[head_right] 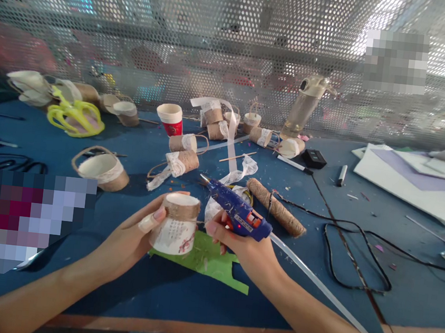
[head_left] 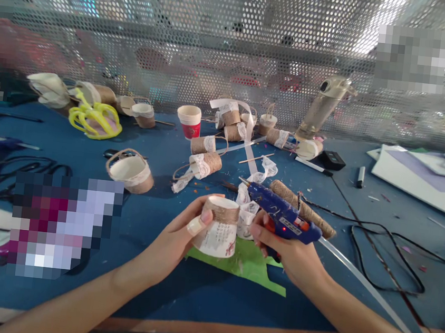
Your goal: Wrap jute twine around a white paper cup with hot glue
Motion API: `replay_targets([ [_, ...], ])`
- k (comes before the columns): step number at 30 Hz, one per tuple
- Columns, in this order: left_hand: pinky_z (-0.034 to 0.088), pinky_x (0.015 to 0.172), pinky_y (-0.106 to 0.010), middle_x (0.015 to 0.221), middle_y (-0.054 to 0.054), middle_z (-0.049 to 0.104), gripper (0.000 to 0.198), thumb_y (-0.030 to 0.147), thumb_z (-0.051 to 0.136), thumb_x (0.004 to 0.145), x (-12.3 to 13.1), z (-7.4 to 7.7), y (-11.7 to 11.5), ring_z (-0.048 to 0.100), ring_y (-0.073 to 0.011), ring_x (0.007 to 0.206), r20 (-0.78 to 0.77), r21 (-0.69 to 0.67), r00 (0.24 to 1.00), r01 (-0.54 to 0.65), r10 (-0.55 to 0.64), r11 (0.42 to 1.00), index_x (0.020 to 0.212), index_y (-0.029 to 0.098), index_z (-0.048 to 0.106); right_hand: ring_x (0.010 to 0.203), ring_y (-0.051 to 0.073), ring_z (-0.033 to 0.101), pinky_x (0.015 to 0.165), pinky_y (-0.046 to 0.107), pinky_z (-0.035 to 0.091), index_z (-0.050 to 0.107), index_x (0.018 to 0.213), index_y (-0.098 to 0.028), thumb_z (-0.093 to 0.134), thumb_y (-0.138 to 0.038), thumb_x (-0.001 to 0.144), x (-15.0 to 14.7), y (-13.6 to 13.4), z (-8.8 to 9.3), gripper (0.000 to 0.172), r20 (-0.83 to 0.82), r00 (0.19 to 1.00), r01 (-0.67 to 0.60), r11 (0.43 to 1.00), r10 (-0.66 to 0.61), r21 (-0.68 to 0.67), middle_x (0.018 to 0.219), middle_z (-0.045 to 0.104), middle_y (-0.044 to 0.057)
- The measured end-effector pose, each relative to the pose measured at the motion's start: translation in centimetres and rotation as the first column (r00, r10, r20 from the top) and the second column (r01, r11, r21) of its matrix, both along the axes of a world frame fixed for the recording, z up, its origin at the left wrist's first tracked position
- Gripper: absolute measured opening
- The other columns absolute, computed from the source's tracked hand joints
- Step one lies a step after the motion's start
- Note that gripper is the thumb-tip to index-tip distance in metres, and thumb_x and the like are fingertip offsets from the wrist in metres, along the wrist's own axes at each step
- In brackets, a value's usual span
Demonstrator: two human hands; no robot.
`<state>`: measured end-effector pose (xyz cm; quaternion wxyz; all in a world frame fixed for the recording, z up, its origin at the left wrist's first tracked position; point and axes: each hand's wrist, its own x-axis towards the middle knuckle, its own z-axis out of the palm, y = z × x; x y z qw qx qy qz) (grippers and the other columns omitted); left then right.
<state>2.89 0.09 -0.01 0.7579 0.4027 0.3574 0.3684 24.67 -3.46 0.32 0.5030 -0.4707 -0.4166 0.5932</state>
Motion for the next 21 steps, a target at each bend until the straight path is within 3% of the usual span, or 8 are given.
replay_targets([
  [12, 0.048, 0.086, -0.025, 0.137, -0.001, 0.063, 0.038, 0.038, 0.059, 0.094, -0.05, -0.03, -0.11, 0.058, -0.0241, 0.122, 0.022, 0.023, 0.997, 0.067, -0.067, 0.998, 0.132, 0.033, 0.061, 0.051, 0.010, 0.050, 0.048, 0.026, 0.045, 0.058, 0.071, -0.021, 0.084, -0.040, 0.069, -0.40, 0.06, -0.69, 0.032, 0.042, 0.996, 0.085, 0.995, -0.083, -0.053, 0.064, 0.058, -0.004],
  [21, 0.048, 0.093, -0.030, 0.132, -0.002, 0.068, 0.032, 0.038, 0.063, 0.092, -0.05, -0.23, -0.29, 0.057, -0.0273, 0.125, 0.036, 0.016, 0.998, 0.041, -0.042, 0.999, 0.123, 0.032, 0.067, 0.055, 0.010, 0.051, 0.048, 0.025, 0.045, 0.057, 0.071, -0.021, 0.083, -0.034, 0.070, -0.46, 0.07, -0.49, 0.029, 0.027, 0.998, 0.063, 0.998, -0.063, -0.027, 0.068, 0.056, -0.004],
])
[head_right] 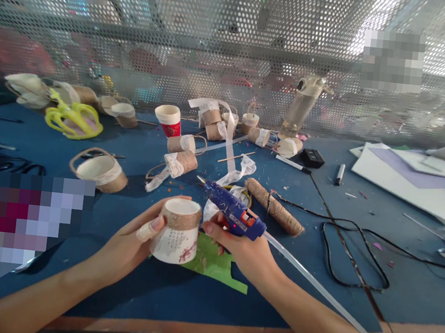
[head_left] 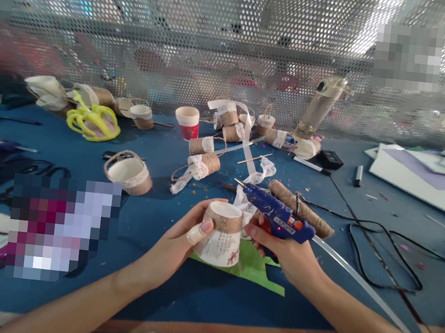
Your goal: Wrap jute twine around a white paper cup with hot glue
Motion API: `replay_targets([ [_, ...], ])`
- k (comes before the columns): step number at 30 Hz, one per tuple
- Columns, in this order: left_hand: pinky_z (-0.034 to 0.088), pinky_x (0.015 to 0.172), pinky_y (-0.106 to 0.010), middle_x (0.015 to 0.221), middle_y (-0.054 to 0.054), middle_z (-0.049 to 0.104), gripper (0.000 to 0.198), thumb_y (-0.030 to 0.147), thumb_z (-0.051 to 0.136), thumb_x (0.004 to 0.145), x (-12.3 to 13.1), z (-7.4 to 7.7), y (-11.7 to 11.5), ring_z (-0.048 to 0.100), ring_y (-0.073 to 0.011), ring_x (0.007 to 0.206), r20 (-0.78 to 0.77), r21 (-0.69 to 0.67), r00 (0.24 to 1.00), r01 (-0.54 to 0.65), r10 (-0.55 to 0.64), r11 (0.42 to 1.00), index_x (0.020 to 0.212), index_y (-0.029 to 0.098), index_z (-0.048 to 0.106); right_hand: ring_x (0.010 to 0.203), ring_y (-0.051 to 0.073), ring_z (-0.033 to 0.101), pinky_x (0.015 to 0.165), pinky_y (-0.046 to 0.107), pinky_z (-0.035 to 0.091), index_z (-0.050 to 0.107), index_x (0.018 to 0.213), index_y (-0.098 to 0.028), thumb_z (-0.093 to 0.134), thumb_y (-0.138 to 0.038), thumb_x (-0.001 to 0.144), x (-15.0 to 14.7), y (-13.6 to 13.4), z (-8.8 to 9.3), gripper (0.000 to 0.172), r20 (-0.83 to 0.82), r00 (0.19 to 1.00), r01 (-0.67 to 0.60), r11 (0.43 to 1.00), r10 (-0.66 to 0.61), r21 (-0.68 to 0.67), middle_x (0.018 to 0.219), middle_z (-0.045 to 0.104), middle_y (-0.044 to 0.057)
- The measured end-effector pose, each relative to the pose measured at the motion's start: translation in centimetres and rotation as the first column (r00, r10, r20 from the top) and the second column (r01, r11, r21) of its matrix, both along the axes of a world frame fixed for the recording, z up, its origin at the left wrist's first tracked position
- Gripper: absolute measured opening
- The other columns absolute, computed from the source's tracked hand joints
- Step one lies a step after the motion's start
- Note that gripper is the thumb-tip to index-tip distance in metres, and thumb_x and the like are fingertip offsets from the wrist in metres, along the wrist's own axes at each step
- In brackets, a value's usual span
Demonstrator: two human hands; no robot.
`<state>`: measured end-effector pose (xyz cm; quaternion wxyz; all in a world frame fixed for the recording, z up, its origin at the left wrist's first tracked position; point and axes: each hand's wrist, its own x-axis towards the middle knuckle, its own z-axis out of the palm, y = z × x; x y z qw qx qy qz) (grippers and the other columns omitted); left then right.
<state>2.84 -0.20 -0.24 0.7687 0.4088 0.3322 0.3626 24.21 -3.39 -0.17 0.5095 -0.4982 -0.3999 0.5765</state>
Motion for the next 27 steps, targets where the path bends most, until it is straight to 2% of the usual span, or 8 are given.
replay_targets([
  [5, 0.048, 0.093, -0.032, 0.130, -0.004, 0.069, 0.035, 0.040, 0.065, 0.090, 0.2, 0.1, -0.1, 0.057, -0.0297, 0.125, -0.005, -0.018, 1.000, 0.010, -0.010, 1.000, 0.124, 0.030, 0.067, 0.057, 0.011, 0.051, 0.048, 0.025, 0.047, 0.055, 0.071, -0.021, 0.081, -0.035, 0.072, 0.0, -0.1, 0.1, 0.029, 0.034, 0.999, -0.011, 1.000, 0.011, 0.018, 0.070, 0.055, -0.003],
  [11, 0.047, 0.097, -0.032, 0.135, -0.003, 0.066, 0.036, 0.039, 0.064, 0.091, 0.0, -0.6, 0.0, 0.054, -0.0295, 0.130, 0.017, -0.036, 1.000, 0.008, -0.007, 0.999, 0.126, 0.031, 0.066, 0.051, 0.010, 0.049, 0.047, 0.025, 0.047, 0.055, 0.070, -0.022, 0.082, -0.035, 0.070, -0.4, -0.1, 0.5, 0.030, 0.050, 0.999, 0.009, 1.000, -0.009, 0.013, 0.066, 0.055, -0.005],
  [18, 0.048, 0.095, -0.034, 0.135, -0.004, 0.066, 0.041, 0.042, 0.059, 0.093, 0.2, -0.4, -0.1, 0.058, -0.0288, 0.124, 0.033, -0.029, 0.997, 0.076, -0.075, 0.997, 0.132, 0.032, 0.062, 0.054, 0.011, 0.052, 0.046, 0.025, 0.048, 0.057, 0.072, -0.022, 0.083, -0.034, 0.069, -0.6, -0.2, 0.5, 0.029, 0.050, 0.998, 0.039, 0.998, -0.041, 0.042, 0.070, 0.059, -0.004],
  [23, 0.046, 0.100, -0.039, 0.133, -0.004, 0.068, 0.039, 0.047, 0.052, 0.096, 0.7, 0.0, 0.0, 0.058, -0.0297, 0.124, 0.107, -0.001, 0.987, 0.122, -0.122, 0.992, 0.128, 0.029, 0.066, 0.055, 0.011, 0.054, 0.049, 0.024, 0.049, 0.056, 0.071, -0.022, 0.083, -0.029, 0.069, -0.8, -0.5, 0.7, 0.028, 0.092, 0.994, 0.048, 0.993, -0.057, 0.104, 0.073, 0.065, -0.002],
  [27, 0.046, 0.100, -0.037, 0.131, -0.004, 0.070, 0.044, 0.053, 0.046, 0.096, 0.7, 0.0, 0.0, 0.059, -0.0283, 0.123, 0.143, 0.007, 0.977, 0.156, -0.155, 0.988, 0.127, 0.029, 0.067, 0.055, 0.012, 0.055, 0.050, 0.025, 0.050, 0.058, 0.071, -0.022, 0.084, -0.029, 0.070, -1.1, -0.6, 0.8, 0.026, 0.146, 0.984, 0.084, 0.987, -0.104, 0.137, 0.071, 0.067, -0.001],
])
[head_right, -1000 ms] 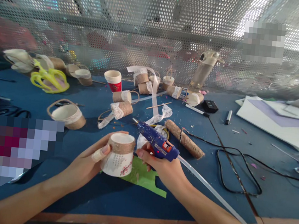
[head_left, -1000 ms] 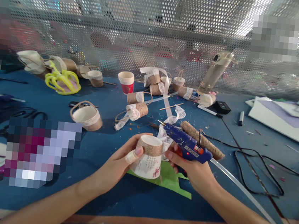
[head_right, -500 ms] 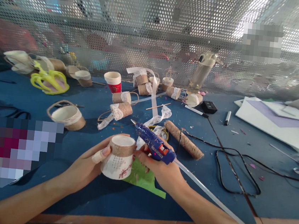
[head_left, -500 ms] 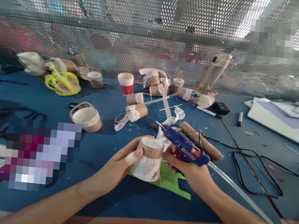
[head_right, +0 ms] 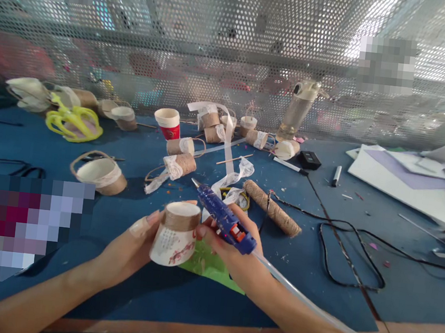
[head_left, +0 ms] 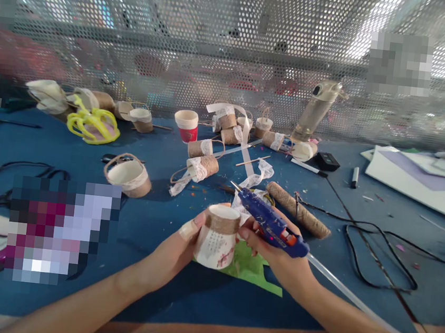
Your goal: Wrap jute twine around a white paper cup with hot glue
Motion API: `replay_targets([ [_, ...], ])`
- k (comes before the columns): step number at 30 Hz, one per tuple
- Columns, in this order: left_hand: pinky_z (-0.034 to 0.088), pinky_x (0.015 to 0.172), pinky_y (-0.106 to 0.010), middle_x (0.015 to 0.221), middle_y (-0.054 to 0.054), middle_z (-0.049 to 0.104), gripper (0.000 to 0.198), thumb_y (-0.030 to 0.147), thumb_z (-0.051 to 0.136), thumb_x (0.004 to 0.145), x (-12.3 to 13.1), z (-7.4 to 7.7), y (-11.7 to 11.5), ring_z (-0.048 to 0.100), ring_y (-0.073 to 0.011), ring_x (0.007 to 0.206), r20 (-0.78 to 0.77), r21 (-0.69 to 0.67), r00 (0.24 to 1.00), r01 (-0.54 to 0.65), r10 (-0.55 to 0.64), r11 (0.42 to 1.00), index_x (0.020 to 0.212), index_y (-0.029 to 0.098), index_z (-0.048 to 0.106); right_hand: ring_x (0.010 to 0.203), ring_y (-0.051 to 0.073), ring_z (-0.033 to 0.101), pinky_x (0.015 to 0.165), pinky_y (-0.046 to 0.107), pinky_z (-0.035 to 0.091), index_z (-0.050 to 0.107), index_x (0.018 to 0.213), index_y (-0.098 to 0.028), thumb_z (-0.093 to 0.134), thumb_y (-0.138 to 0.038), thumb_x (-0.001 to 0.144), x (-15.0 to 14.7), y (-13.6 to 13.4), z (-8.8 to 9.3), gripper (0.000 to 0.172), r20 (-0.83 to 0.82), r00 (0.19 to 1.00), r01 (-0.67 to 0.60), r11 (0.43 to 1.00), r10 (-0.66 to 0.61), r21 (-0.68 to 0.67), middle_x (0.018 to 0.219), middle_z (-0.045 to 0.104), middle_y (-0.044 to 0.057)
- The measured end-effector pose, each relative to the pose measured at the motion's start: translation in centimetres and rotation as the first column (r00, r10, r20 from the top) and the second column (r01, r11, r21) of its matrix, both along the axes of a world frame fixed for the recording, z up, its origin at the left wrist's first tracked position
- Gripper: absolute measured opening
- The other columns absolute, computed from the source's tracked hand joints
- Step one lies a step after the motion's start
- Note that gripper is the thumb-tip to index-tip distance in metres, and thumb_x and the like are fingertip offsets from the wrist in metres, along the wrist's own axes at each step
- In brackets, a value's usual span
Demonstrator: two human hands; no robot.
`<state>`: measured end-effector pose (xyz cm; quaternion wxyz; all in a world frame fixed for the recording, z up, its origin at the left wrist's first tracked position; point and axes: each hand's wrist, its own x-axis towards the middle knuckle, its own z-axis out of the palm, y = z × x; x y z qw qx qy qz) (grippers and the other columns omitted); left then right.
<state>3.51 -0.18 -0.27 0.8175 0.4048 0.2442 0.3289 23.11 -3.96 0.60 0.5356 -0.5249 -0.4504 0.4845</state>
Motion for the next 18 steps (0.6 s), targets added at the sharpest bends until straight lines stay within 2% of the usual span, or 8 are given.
replay_targets([
  [2, 0.047, 0.099, -0.037, 0.129, -0.006, 0.070, 0.049, 0.057, 0.050, 0.093, -0.1, -0.2, 0.0, 0.061, -0.0289, 0.120, -0.005, 0.006, 0.999, 0.035, -0.035, 0.999, 0.129, 0.027, 0.065, 0.057, 0.013, 0.056, 0.051, 0.026, 0.050, 0.061, 0.073, -0.022, 0.085, -0.030, 0.069, -0.1, -0.1, -0.3, 0.026, 0.016, 1.000, 0.002, 1.000, -0.003, 0.018, 0.071, 0.067, -0.001],
  [4, 0.048, 0.096, -0.036, 0.127, -0.007, 0.071, 0.049, 0.053, 0.057, 0.091, -0.2, -0.4, -0.1, 0.063, -0.0288, 0.117, -0.043, 0.016, 0.998, 0.039, -0.038, 0.999, 0.130, 0.026, 0.064, 0.056, 0.012, 0.055, 0.051, 0.025, 0.049, 0.062, 0.073, -0.021, 0.087, -0.030, 0.067, -0.2, -0.2, -0.7, 0.028, 0.013, 1.000, -0.001, 0.999, 0.000, 0.040, 0.070, 0.066, -0.002],
  [9, 0.049, 0.087, -0.030, 0.118, -0.006, 0.074, 0.036, 0.043, 0.062, 0.090, -0.2, -0.1, 0.0, 0.066, -0.0251, 0.107, -0.134, -0.031, 0.987, -0.088, 0.083, 0.996, 0.121, 0.025, 0.068, 0.059, 0.011, 0.056, 0.057, 0.022, 0.049, 0.066, 0.078, -0.022, 0.086, -0.022, 0.071, 0.1, -0.5, -1.3, 0.021, 0.032, 0.998, -0.059, 0.995, 0.056, 0.081, 0.072, 0.064, -0.005],
  [12, 0.049, 0.085, -0.029, 0.111, -0.004, 0.075, 0.033, 0.044, 0.063, 0.089, 0.0, 0.3, 0.1, 0.066, -0.0236, 0.102, -0.144, -0.029, 0.981, -0.133, 0.128, 0.991, 0.116, 0.026, 0.069, 0.060, 0.011, 0.058, 0.058, 0.022, 0.050, 0.067, 0.081, -0.023, 0.084, -0.021, 0.073, 0.2, -0.5, -1.1, 0.019, 0.019, 0.998, -0.068, 0.994, 0.067, 0.086, 0.074, 0.064, -0.005],
  [18, 0.050, 0.084, -0.030, 0.106, -0.005, 0.074, 0.033, 0.047, 0.064, 0.088, 0.1, 0.4, 0.2, 0.065, -0.0245, 0.101, -0.142, -0.015, 0.983, -0.123, 0.120, 0.992, 0.111, 0.024, 0.069, 0.055, 0.012, 0.060, 0.048, 0.022, 0.052, 0.066, 0.077, -0.022, 0.086, -0.022, 0.069, 0.1, -0.6, -0.2, 0.022, -0.071, 0.996, -0.044, 0.997, 0.048, 0.057, 0.075, 0.068, -0.002],
])
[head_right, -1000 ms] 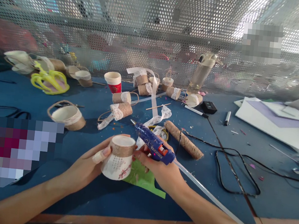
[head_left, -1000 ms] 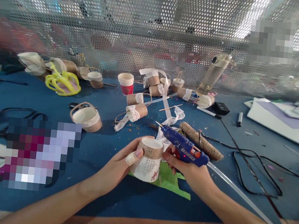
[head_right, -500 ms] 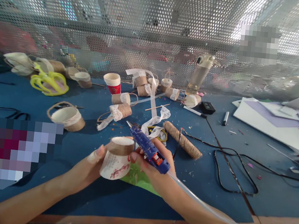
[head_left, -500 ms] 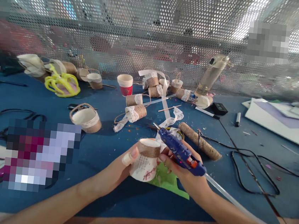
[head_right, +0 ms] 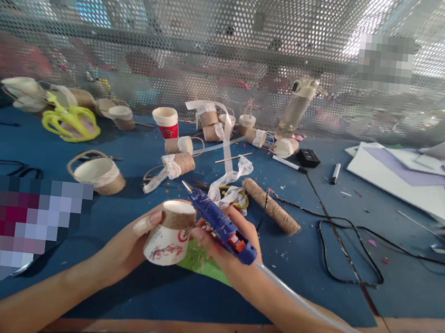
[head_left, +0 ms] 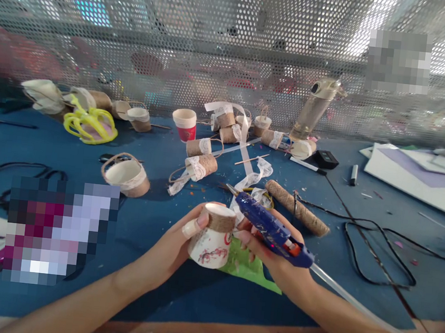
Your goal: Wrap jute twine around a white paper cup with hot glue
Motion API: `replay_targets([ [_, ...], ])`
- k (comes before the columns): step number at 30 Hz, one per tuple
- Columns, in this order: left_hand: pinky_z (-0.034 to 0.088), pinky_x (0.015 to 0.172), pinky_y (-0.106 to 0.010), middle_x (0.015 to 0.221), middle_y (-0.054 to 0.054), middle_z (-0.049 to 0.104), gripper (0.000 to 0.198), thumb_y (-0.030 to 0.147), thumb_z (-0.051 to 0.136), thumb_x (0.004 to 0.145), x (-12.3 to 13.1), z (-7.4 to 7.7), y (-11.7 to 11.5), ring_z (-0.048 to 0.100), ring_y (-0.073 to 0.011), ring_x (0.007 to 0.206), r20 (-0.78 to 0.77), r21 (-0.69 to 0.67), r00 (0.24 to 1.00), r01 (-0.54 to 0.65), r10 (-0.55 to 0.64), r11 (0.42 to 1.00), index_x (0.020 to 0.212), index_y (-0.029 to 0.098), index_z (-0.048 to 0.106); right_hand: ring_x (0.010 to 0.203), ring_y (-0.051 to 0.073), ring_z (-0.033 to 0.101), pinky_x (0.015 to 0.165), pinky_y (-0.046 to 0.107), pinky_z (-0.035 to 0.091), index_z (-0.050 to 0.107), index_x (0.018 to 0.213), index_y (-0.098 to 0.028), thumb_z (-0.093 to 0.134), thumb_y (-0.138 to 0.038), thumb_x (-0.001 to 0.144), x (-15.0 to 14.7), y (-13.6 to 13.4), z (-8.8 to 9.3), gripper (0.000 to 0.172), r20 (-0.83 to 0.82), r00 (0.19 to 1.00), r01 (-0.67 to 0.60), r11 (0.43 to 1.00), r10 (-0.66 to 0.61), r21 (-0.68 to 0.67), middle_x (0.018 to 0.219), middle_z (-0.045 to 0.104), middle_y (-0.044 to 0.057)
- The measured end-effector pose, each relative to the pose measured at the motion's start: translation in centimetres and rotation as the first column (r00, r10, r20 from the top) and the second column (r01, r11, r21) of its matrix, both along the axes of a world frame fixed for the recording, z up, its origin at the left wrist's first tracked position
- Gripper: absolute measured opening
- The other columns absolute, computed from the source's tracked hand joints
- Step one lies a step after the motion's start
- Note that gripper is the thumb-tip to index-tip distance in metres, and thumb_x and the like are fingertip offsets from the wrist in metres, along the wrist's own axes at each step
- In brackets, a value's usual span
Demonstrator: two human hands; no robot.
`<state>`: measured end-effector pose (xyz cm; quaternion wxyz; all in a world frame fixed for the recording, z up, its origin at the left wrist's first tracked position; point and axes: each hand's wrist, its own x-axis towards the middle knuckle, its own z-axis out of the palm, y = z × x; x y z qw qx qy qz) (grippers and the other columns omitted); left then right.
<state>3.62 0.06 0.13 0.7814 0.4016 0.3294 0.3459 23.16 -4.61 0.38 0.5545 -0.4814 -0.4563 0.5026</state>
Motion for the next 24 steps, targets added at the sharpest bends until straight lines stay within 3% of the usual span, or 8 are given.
replay_targets([
  [10, 0.048, 0.088, -0.029, 0.116, -0.001, 0.070, 0.033, 0.044, 0.066, 0.088, -0.2, -0.3, -0.2, 0.061, -0.0232, 0.110, -0.054, 0.075, 0.998, -0.036, 0.040, 0.996, 0.118, 0.031, 0.063, 0.052, 0.011, 0.063, 0.044, 0.021, 0.045, 0.063, 0.077, -0.022, 0.078, -0.023, 0.080, -0.1, 0.0, -0.1, 0.015, 0.020, 1.000, 0.017, 0.997, -0.019, 0.081, 0.081, 0.070, -0.001],
  [16, 0.043, 0.098, -0.031, 0.126, -0.001, 0.065, 0.036, 0.043, 0.065, 0.090, -0.2, -1.1, -0.2, 0.054, -0.0243, 0.122, -0.080, 0.196, 0.995, -0.036, 0.052, 0.980, 0.123, 0.033, 0.059, 0.058, 0.013, 0.062, 0.056, 0.024, 0.050, 0.067, 0.089, -0.025, 0.075, -0.020, 0.083, 0.4, 0.0, -1.3, 0.011, 0.166, 0.985, 0.022, 0.988, -0.048, 0.152, 0.070, 0.065, -0.004],
  [24, 0.044, 0.098, -0.026, 0.123, 0.001, 0.062, 0.034, 0.039, 0.065, 0.091, -0.2, -0.8, -0.4, 0.055, -0.0189, 0.117, -0.113, 0.320, 0.993, -0.007, 0.045, 0.948, 0.123, 0.033, 0.055, 0.060, 0.013, 0.060, 0.060, 0.025, 0.050, 0.064, 0.084, -0.024, 0.074, -0.018, 0.080, 0.5, 0.1, -1.7, 0.012, 0.191, 0.979, 0.041, 0.987, -0.071, 0.156, 0.076, 0.064, -0.003],
])
